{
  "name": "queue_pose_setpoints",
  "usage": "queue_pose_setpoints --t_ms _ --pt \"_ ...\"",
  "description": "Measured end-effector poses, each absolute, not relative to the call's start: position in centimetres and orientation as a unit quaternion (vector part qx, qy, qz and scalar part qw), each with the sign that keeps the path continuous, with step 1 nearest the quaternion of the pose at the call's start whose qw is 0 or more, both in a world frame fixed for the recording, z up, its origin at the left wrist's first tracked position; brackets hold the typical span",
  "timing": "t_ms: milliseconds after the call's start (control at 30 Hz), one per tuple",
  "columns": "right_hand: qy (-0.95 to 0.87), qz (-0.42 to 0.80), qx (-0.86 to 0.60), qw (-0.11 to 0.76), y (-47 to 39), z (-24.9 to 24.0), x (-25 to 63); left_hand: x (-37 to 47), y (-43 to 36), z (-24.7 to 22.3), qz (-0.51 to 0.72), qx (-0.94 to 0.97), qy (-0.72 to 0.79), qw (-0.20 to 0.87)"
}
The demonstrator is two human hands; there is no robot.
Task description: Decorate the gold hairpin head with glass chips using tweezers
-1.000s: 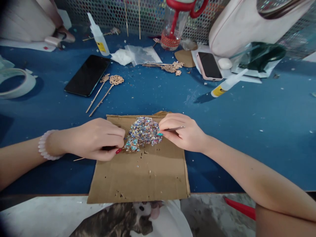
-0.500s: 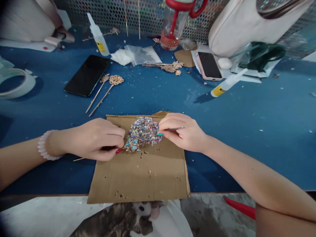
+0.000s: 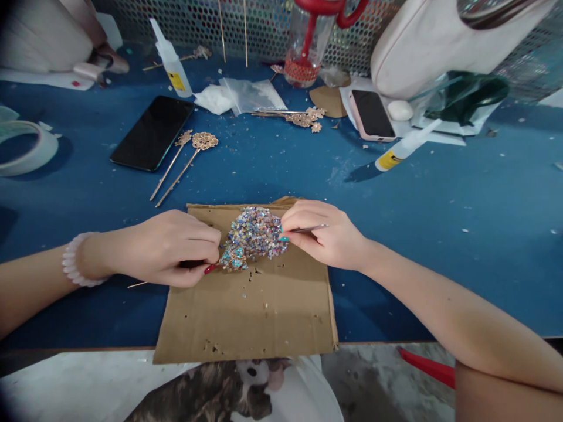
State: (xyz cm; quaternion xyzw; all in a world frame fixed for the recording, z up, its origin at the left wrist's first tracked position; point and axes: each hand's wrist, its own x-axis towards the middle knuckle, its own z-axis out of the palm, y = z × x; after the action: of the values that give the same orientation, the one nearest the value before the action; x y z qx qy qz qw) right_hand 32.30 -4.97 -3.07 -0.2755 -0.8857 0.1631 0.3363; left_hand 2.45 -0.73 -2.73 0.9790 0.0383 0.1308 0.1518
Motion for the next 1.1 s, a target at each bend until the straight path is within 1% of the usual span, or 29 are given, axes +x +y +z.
queue_pose_setpoints --t_ms 1100 --pt "-0.877 0.200 -0.279 0.335 -5.03 -3.11 32.36 2.49 -0.73 -2.59 0.128 0.979 0.036 0.153"
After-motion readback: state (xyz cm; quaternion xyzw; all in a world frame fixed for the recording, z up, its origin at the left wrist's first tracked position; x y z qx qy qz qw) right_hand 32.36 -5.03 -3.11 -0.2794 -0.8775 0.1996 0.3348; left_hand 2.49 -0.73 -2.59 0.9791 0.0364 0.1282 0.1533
